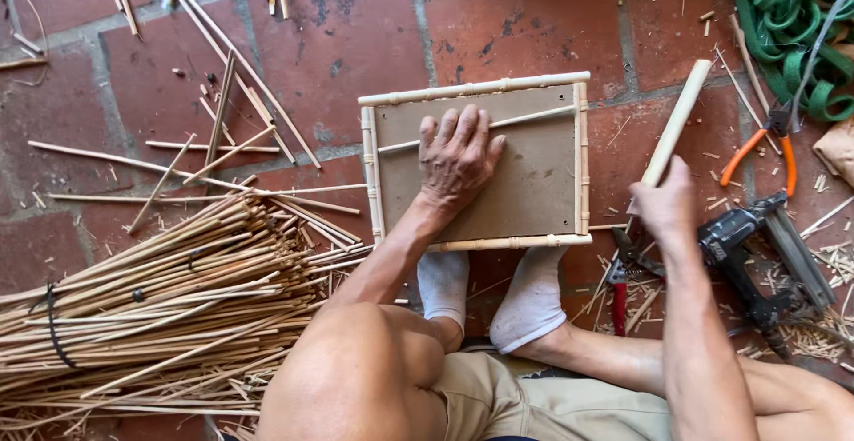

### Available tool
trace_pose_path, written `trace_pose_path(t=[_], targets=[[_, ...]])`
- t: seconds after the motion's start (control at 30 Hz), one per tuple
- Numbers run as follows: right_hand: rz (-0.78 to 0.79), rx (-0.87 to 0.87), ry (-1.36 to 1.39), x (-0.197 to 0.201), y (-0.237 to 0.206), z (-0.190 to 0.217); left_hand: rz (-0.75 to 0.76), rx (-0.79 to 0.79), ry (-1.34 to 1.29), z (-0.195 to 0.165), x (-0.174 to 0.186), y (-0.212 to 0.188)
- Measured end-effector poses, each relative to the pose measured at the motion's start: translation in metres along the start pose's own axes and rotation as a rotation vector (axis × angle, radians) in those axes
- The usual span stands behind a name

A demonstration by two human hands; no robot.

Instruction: The person assembles a rectangular bamboo frame by attaching thin bamboo strips to a cardboard base using a pneumatic nail gun. They then trim excess woven bamboo strands from the frame's edge with pliers.

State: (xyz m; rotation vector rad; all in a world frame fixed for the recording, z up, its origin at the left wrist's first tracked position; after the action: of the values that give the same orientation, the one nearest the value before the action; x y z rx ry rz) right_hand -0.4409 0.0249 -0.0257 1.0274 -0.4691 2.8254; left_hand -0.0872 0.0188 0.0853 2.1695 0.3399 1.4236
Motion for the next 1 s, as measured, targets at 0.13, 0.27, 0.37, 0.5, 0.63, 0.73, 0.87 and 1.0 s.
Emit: trace_pose_path(t=[0.13, 0.27, 0.37, 0.5, 0.63, 0.73, 0.87, 1.0], targets=[[-0.037, 0.111, 0.270, 0.030, -0.034, 0.026, 0.005, -0.137, -0.052, -0.003, 0.000, -0.002], [0.012, 0.576, 0.024, 0.037, -0.102, 0.114, 0.287, -0.326, -0.331, -0.013, -0.011, -0.012], [0.088, 0.593, -0.345, 0.041, -0.116, 0.171, 0.338, -0.358, -0.366, -0.018, -0.009, -0.015], [-0.025, 0.636, -0.088, 0.057, -0.133, 0.215, 0.105, -0.258, -0.172, -0.018, 0.004, -0.008], [0.105, 0.598, -0.456, 0.026, -0.116, 0.207, 0.088, -0.260, -0.188, -0.018, 0.004, 0.001], [0.040, 0.583, -0.277, 0.037, -0.116, 0.201, 0.102, -0.242, -0.201, -0.016, 0.007, 0.001], [0.011, 0.578, -0.288, 0.042, -0.123, 0.194, 0.073, -0.257, -0.191, -0.019, 0.012, -0.002], [0.103, 0.466, -0.457, 0.031, -0.122, 0.178, 0.132, -0.245, -0.240, -0.019, 0.008, -0.004]])
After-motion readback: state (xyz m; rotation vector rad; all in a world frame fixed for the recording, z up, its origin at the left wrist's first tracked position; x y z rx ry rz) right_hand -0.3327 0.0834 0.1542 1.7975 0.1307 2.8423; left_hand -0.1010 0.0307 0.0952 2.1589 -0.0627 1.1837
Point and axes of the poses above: each hand's wrist, its own y-axis towards the middle knuckle, its own x-axis out of the back of the hand, z = x × y, the point moved 7 cm from there along y, towards the middle knuckle, and after that the axes turned 4 degrees about x, right-handed, at the moved point
